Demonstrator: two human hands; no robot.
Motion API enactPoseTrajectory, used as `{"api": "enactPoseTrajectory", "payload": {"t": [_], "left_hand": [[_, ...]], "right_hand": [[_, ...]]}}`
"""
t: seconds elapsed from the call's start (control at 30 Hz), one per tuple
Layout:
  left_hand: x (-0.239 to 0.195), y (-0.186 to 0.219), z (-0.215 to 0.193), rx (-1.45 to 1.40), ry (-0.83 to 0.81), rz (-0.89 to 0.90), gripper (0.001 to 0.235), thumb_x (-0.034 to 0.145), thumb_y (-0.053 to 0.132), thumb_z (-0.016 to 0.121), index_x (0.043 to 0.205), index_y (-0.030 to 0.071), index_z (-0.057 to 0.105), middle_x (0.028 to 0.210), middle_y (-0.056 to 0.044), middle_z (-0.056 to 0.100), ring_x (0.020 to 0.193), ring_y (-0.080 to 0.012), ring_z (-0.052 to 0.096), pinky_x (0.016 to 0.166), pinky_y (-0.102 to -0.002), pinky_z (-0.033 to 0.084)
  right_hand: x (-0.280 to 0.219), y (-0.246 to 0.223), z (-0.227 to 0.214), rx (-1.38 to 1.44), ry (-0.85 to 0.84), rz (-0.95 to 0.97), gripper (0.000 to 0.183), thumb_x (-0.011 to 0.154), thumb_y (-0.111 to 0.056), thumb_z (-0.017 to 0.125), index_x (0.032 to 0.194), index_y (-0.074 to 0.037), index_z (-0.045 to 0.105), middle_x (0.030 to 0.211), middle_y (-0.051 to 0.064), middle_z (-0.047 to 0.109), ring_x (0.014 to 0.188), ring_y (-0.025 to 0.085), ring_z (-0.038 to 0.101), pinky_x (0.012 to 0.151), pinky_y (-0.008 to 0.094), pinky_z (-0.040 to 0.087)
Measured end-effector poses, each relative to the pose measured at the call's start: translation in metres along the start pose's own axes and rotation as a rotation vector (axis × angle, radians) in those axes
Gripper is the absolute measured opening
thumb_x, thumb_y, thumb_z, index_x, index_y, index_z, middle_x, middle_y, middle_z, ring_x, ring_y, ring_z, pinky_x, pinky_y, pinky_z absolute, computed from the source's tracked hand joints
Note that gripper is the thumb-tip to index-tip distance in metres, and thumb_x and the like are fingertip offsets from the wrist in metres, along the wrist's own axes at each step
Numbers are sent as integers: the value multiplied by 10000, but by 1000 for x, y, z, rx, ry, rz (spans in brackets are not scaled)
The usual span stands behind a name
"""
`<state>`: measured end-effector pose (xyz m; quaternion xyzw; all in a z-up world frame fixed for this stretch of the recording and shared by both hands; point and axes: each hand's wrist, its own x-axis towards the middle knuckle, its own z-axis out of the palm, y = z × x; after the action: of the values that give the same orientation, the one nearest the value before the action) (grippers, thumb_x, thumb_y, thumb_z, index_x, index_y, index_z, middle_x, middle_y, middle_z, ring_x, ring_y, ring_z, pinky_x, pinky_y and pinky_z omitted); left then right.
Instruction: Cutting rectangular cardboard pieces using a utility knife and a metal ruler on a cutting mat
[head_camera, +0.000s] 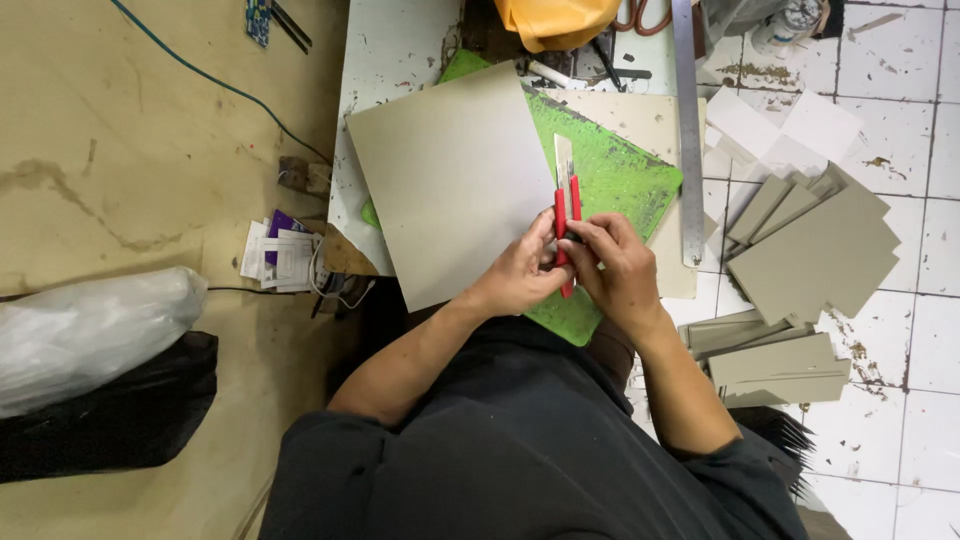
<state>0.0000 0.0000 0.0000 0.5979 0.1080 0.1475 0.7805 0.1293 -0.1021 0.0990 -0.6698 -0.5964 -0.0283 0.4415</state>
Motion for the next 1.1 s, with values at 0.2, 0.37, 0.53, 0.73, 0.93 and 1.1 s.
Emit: {"api": "enactPoseTrajectory", "payload": {"t": [0.2, 0.37, 0.53, 0.73, 0.93, 1.1], "left_hand": [[-1, -10, -4, 77, 78, 75, 720, 935, -111, 568, 1591, 19, 300, 1240, -164, 639, 859, -192, 695, 738, -370, 656], [-7, 13, 2, 136, 151, 62, 708, 899, -96, 563, 1568, 16, 361, 1213, -206, 678, 871, -228, 716, 730, -405, 649], [-12, 14, 1, 212, 185, 68, 670, 892, -91, 541, 1541, 10, 408, 1203, -238, 691, 947, -285, 733, 757, -455, 647], [-11, 21, 0, 251, 201, 99, 617, 890, -110, 589, 1483, -9, 453, 1186, -251, 704, 988, -310, 732, 830, -501, 639], [-13, 53, 13, 223, 199, 59, 605, 919, -68, 544, 1507, 36, 445, 1237, -211, 700, 983, -291, 741, 768, -455, 653], [-11, 36, 5, 276, 192, 63, 637, 908, -68, 584, 1517, 33, 427, 1243, -247, 691, 988, -321, 735, 783, -487, 651]], "right_hand": [[-13, 14, 20, -228, 3, -39, 226, 938, -240, 829, 979, -69, 687, 855, 53, 600, 642, 209, 662, 532, 291, 548], [-7, 0, 11, -328, -125, 7, 263, 984, -318, 741, 1004, -81, 628, 833, 36, 569, 658, 221, 682, 524, 340, 551], [5, -17, 0, -466, -308, 65, 292, 1007, -392, 637, 1035, -106, 586, 830, 52, 549, 692, 297, 691, 550, 421, 559], [11, -19, -2, -567, -353, 76, 455, 1090, -522, 484, 882, -121, 540, 686, 81, 590, 599, 325, 703, 520, 446, 553], [14, -20, -6, -611, -569, 146, 355, 1072, -464, 435, 982, -150, 575, 779, 51, 601, 681, 284, 722, 606, 408, 566], [15, -23, -11, -528, -523, 234, 530, 1101, -541, 405, 824, -114, 552, 634, 147, 627, 645, 380, 727, 581, 476, 535]]}}
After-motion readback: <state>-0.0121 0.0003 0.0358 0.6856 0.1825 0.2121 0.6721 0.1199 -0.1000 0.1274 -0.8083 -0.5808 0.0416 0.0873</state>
